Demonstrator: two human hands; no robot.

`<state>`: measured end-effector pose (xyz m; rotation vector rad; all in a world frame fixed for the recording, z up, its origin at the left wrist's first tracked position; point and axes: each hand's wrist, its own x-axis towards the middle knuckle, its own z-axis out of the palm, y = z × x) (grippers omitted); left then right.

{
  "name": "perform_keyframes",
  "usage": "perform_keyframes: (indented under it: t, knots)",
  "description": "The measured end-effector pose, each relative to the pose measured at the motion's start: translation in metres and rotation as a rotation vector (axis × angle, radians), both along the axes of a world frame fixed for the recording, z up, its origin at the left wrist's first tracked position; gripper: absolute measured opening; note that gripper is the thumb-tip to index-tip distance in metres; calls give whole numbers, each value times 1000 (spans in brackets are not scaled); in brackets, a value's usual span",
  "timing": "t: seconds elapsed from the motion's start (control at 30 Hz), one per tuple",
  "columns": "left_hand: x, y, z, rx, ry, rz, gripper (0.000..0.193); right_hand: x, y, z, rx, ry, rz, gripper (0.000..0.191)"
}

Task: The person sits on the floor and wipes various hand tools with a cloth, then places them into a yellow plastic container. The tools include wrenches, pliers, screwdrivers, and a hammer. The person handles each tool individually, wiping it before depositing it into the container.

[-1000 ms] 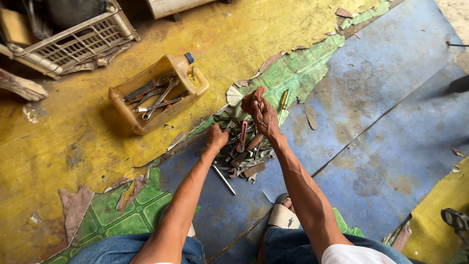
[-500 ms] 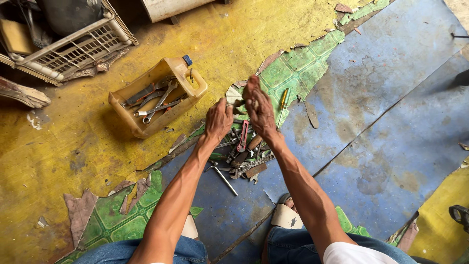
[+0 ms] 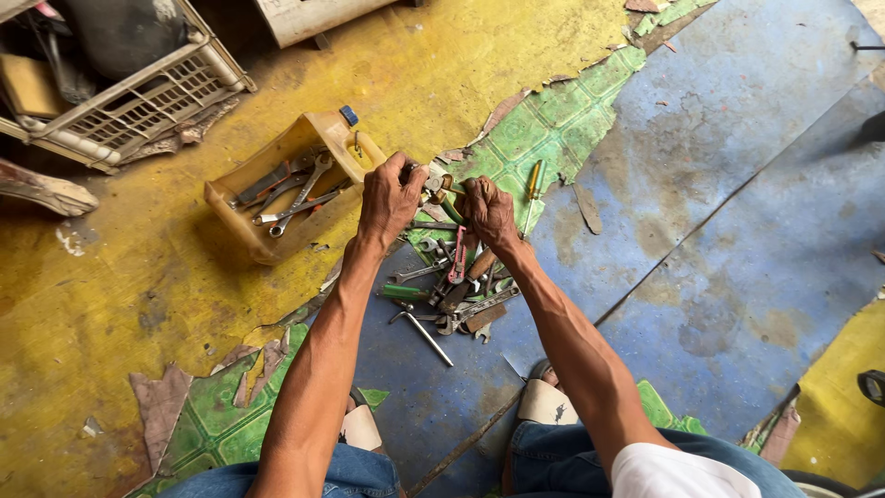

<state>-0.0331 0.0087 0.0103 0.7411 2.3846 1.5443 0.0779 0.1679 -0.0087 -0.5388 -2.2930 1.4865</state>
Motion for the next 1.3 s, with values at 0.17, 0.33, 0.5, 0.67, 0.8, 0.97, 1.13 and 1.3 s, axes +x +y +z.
perform_keyframes:
  t: [0.17,0.33,0.5,0.67,0.8,0.97,1.13,1.3]
  knots:
    - [8,6,0,310,-357,114,38,-13,-22,1,-244,132,-224,41]
    - [35,21,-5,270,-343,145,39,-22,-35,4,-178,193,-246,46]
    - [26,9,-6,661,-580,-46,35,-19,-24,4,-158,100,-180,48]
    - [27,10,-4,655,-547,39,35,-17,-8,7,-35,56,-198,49]
    - [28,11,-4,635,-529,157,39,-21,-3,15,-216,1,-232,49]
    - [50,28,-12,555,-163,222,56,-34,-38,9,-391,-68,-8,48]
    - [56,35,-19,594,-328,279,59,-26,-61,-3,99,40,-93,48]
    - [48,34,-12,248,-199,336,72,-19,-51,-1,-262,-150,-121,60]
